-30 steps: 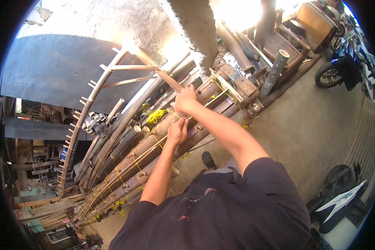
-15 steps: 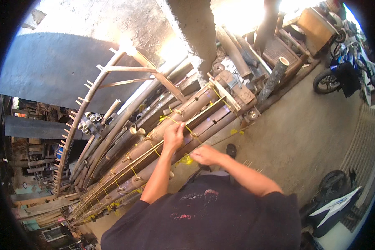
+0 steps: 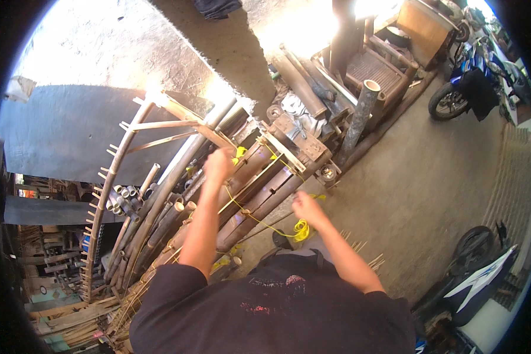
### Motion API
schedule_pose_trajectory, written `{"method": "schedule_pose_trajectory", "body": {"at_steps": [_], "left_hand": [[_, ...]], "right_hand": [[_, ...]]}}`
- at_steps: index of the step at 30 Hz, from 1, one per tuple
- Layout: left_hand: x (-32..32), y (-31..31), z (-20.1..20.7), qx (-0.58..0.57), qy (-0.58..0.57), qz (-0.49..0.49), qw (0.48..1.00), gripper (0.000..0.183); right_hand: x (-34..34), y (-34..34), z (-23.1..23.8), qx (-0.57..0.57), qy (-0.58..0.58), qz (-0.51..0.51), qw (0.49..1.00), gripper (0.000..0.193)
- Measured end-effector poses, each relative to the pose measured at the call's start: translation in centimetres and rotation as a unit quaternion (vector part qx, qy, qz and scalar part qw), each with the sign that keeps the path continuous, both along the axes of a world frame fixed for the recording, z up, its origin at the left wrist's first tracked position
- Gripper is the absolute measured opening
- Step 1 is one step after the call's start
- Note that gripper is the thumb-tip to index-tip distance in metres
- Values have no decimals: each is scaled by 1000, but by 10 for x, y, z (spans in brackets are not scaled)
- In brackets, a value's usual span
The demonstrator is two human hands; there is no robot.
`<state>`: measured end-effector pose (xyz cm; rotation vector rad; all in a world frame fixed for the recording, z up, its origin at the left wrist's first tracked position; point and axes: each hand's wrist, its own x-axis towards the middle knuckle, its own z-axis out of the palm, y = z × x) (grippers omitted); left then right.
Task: The person repeatedly picks up thin bamboo sticks and ties them with yellow string onto a horizontal bamboo rack. The person occasionally walks around the covered area and interacts with another person before resuming the tying task.
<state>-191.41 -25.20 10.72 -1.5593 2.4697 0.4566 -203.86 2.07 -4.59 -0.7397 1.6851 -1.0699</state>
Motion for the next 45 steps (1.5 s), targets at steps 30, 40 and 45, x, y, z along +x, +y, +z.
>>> {"method": "schedule_pose_trajectory", "body": {"at_steps": [30, 40, 45], "left_hand": [[-66, 93, -60, 71, 541, 143, 826, 26], [-62, -67, -119, -75, 248, 79, 963, 26], [41, -34, -36, -29, 257, 10, 966, 35]], "right_hand": [[-76, -35, 79, -180, 79, 338, 920, 39], [-48, -17, 66, -183, 383, 311, 850, 20], [41, -4, 98, -196, 428, 199, 860, 18]]}}
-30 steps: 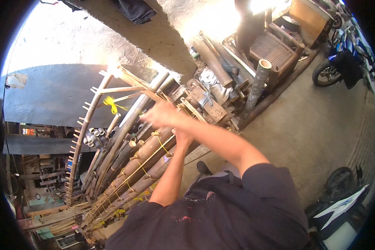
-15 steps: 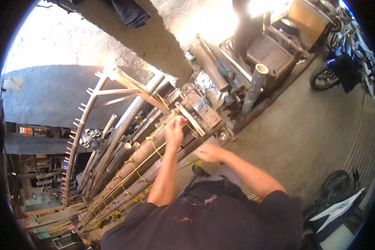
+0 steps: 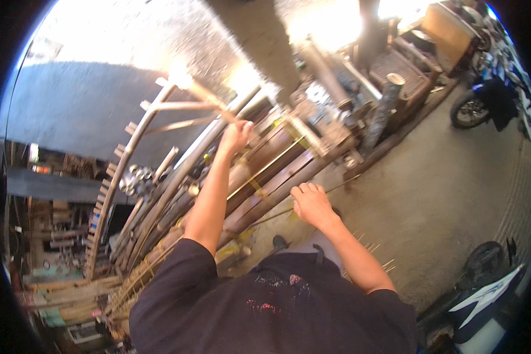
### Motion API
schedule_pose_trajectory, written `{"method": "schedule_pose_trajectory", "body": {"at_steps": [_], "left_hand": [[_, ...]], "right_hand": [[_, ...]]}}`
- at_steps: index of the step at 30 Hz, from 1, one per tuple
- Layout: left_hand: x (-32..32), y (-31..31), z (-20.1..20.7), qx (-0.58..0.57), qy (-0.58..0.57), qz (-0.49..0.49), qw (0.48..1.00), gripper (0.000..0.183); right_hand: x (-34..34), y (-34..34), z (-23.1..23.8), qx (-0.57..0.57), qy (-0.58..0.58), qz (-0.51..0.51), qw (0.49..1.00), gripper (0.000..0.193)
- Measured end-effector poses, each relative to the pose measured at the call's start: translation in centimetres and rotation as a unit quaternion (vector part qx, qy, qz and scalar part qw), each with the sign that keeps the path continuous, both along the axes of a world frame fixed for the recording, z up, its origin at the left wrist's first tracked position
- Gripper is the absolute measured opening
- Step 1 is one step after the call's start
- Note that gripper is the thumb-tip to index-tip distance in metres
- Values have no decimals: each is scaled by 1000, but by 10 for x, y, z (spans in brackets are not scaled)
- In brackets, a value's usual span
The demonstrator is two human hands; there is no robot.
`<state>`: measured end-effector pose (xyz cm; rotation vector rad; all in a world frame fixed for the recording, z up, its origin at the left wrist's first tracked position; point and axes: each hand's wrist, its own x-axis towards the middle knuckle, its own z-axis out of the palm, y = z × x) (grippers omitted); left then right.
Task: The person repeatedly picks up thin bamboo sticks and ties them with yellow string onto a horizontal bamboo rack. The person occasionally walks around the covered area and interacts with another person before resuming the tying task.
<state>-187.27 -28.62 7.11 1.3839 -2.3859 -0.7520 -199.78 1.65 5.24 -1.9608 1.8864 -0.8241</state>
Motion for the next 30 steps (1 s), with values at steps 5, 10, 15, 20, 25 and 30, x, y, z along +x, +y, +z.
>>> {"method": "schedule_pose_trajectory", "body": {"at_steps": [5, 10, 15, 20, 25, 30], "left_hand": [[192, 67, 44, -58, -111, 170, 977, 32], [280, 155, -6, 78, -31, -10, 996, 32], [276, 164, -24, 20, -46, 22, 998, 32], [277, 162, -26, 17, 9, 47, 999, 31], [290, 167, -36, -12, 16, 46, 999, 34], [265, 167, -32, -38, -7, 71, 997, 37]], "right_hand": [[156, 4, -41, 273, -448, 194, 829, 19], [264, -6, -33, 150, -894, -172, 386, 30], [326, -95, 61, -122, -453, -47, 882, 37], [264, -203, 54, 113, 200, 38, 972, 57], [260, -194, 60, 198, -572, 157, 780, 47], [235, -17, -35, 82, -120, 268, 952, 36]]}}
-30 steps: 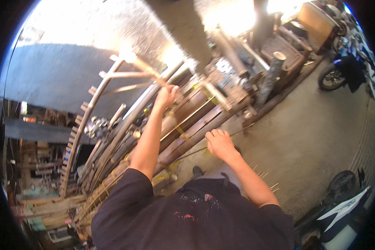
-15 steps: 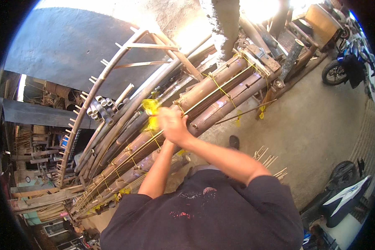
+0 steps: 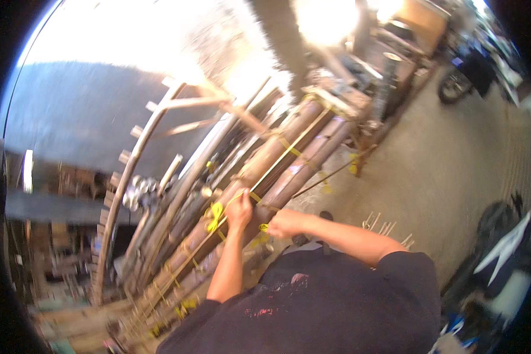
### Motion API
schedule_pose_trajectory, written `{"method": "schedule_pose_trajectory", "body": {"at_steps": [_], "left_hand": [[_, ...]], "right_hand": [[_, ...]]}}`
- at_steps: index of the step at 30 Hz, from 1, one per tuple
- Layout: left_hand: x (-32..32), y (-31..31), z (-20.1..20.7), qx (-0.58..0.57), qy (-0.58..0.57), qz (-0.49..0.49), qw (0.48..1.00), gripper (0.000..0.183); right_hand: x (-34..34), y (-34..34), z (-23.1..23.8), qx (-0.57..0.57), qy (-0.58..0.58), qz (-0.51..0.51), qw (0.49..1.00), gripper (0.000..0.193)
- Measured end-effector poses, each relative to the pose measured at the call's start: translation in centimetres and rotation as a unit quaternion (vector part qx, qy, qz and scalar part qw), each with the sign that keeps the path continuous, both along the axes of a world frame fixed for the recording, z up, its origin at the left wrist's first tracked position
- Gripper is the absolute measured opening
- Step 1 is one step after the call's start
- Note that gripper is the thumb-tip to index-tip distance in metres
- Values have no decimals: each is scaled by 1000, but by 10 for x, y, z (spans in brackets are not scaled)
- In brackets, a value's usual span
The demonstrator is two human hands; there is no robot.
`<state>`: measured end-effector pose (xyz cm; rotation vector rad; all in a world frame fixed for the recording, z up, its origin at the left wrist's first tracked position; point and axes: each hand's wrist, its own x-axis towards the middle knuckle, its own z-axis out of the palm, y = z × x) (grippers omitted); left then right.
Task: The person repeatedly picks up thin bamboo sticks and ties them with yellow string onto a horizontal bamboo rack. The person occasionally walks around the covered area and interacts with another person before resuming the tying task.
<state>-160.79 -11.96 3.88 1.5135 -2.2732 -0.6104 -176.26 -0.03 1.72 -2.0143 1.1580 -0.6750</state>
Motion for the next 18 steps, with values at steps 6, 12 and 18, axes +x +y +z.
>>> {"method": "schedule_pose_trajectory", "body": {"at_steps": [6, 12, 18], "left_hand": [[-52, -63, 104, 86, 244, 72, 963, 29], [-14, -225, -102, -34, -12, -82, 996, 44], [-131, -109, -74, -44, 74, -262, 961, 43]], "right_hand": [[39, 4, -6, 13, -153, -114, 981, 36], [22, 18, -4, 33, -294, -215, 931, 47], [-30, 94, -61, -60, -822, -549, 136, 32]]}}
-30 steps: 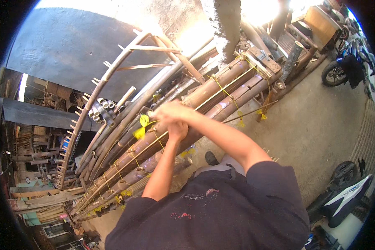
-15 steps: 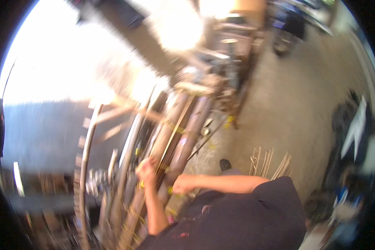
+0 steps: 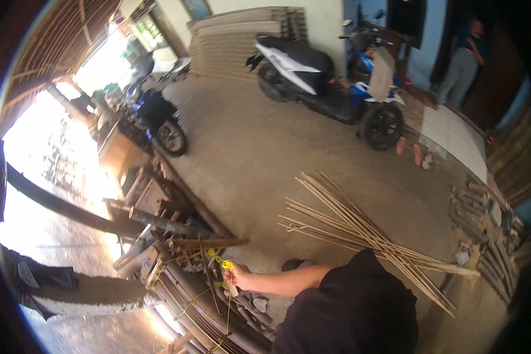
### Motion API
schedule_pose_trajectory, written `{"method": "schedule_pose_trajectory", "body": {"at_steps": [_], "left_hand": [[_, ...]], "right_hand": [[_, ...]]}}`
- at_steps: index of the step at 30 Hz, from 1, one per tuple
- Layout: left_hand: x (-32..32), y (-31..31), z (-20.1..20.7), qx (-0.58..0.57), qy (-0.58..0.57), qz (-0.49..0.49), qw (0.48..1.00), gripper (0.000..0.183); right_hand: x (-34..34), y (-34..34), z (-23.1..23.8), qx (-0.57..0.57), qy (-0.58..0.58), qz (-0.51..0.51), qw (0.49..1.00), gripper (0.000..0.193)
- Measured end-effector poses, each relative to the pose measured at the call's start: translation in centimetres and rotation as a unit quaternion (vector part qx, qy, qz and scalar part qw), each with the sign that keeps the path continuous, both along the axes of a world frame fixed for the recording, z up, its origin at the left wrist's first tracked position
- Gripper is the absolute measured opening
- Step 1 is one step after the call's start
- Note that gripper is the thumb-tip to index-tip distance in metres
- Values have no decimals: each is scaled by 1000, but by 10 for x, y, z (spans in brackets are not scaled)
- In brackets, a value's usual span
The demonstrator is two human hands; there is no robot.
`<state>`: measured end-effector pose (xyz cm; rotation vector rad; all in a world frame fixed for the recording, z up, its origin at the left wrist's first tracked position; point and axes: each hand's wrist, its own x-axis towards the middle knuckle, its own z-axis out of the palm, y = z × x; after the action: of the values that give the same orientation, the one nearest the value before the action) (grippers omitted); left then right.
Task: The person repeatedly picks up thin bamboo sticks and ties them with yellow string onto a horizontal bamboo rack. The person occasionally walks around the covered area and interacts with another person before resuming the tying task.
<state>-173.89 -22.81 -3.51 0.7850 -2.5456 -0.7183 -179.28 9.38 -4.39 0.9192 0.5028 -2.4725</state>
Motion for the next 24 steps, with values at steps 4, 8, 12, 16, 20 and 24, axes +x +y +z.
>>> {"method": "schedule_pose_trajectory", "body": {"at_steps": [4, 8, 12, 16, 20, 24], "left_hand": [[12, 89, 5, 29, 24, -115, 993, 43], [57, 136, 1, 57, 9, -173, 983, 43], [79, 156, -1, 77, -3, -209, 975, 43], [89, 166, 4, 84, -4, -216, 973, 43], [95, 177, 19, 86, 8, -212, 973, 44], [102, 201, 34, 90, 24, -208, 974, 45]], "right_hand": [[70, 45, 5, 44, -26, 1, 999, 36], [117, 46, -4, 99, -72, -87, 989, 30], [122, 56, -8, 194, -27, -195, 961, 27], [138, 76, 7, 304, 118, -66, 943, 27], [157, 165, 16, 364, 182, 210, 889, 55], [171, 345, 55, 466, 190, -3, 864, 82]]}}
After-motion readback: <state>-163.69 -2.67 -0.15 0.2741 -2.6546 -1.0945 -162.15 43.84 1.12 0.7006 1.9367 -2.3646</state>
